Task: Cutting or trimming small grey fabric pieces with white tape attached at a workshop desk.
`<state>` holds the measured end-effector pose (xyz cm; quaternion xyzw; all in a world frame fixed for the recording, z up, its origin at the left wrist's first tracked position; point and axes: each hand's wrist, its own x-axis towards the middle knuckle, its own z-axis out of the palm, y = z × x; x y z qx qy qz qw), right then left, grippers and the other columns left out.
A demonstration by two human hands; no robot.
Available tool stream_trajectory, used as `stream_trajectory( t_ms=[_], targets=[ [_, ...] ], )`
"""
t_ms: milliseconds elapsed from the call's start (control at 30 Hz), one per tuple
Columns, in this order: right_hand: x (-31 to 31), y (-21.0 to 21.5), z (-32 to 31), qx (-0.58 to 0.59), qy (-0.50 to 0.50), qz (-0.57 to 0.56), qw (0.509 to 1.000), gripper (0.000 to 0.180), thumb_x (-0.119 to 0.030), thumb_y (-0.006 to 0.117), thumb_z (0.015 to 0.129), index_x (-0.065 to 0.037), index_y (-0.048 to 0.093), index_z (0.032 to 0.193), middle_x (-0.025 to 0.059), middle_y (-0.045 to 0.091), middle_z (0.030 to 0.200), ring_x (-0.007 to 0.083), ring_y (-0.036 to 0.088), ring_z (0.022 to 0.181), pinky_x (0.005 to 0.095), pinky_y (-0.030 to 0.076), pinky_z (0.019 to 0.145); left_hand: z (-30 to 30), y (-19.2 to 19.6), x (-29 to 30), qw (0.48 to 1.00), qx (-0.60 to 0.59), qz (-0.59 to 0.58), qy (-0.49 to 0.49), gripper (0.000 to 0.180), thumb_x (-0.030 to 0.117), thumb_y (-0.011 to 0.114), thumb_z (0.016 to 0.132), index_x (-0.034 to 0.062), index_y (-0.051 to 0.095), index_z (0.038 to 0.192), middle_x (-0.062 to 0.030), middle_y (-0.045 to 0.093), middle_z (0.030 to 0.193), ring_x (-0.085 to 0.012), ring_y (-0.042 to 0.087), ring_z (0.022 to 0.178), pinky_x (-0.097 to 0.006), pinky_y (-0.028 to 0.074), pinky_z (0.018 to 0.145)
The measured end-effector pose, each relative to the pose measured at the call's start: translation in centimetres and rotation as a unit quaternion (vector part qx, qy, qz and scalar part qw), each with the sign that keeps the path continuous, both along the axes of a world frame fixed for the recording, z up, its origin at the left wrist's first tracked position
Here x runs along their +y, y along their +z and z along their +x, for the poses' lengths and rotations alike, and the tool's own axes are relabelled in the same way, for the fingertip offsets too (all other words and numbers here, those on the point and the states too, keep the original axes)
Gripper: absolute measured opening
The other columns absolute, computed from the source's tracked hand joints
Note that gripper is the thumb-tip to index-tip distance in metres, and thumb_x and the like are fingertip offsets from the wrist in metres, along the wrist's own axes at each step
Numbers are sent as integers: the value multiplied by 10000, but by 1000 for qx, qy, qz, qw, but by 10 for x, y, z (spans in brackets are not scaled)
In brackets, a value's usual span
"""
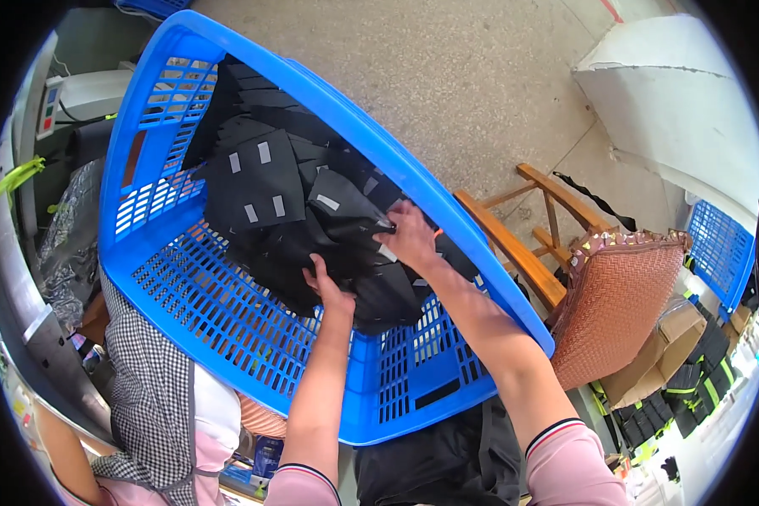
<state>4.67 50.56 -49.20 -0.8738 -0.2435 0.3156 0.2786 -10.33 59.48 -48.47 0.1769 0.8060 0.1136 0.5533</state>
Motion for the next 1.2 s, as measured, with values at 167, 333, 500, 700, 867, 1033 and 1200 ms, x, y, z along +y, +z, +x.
stream_trajectory(
  t_ms=[167, 333, 500, 700, 867, 1033, 1200],
  targets=[
    [9, -5, 2, -60, 11, -22, 998, 458, -262, 786, 624, -29, 581, 960, 101, 423, 1239, 286, 418, 1151, 421, 464, 836, 5, -9, 6, 999, 41, 15, 7, 1029, 585, 726, 623, 269, 151, 1416, -56, 62, 1471, -287, 248, 1298, -559, 303, 989],
    [16, 4, 17, -49, 19, -18, 998, 613, -321, 806, 590, -37, 477, 1023, 154, 556, 1025, 359, 535, 996, 454, 469, 797, -5, -13, 7, 999, 20, 25, -11, 1136, 629, 718, 594, 281, 41, 1437, -72, -27, 1478, -280, 193, 1329, -539, 300, 1005],
    [16, -13, 30, 141, 81, -109, 981, 527, -347, 765, 600, -26, 631, 996, 171, 657, 915, 320, 624, 876, 365, 484, 790, -1, -9, 4, 1000, -2, -11, -9, 1153, 692, 668, 594, 303, -15, 1438, -38, -79, 1492, -312, 149, 1349, -608, 252, 998],
    [26, 3, 8, 327, 105, -25, 939, 555, -267, 762, 614, -7, 597, 1076, 137, 663, 944, 251, 623, 883, 321, 465, 809, -19, -1, 14, 999, -33, -22, -12, 1131, 727, 624, 609, 336, -47, 1431, -20, -57, 1505, -366, 136, 1348, -718, 144, 956],
    [22, 10, 9, 396, 113, -16, 911, 568, -167, 744, 603, 17, 568, 1111, 143, 649, 1009, 247, 611, 933, 315, 449, 852, -3, 0, 8, 998, -40, -42, -1, 1134, 733, 618, 609, 342, -62, 1428, -20, -11, 1512, -382, 150, 1343, -753, 100, 925],
    [41, 52, -34, 406, 143, 46, 901, 524, -164, 688, 639, 18, 562, 1115, 215, 638, 970, 315, 611, 951, 359, 467, 832, -76, -25, 22, 944, -330, -17, 9, 806, 588, 500, 830, 262, 80, 1437, -44, 255, 1443, -282, 337, 1270, -512, 294, 1021],
    [17, 86, -39, 387, 128, 19, 913, 467, -131, 683, 665, 14, 571, 1095, 199, 647, 943, 291, 629, 904, 354, 473, 803, -44, 36, -2, 943, -327, -48, 23, 526, 513, 352, 914, 100, 498, 1206, -62, 565, 1162, -233, 531, 1080, -385, 404, 947]
  ],
)
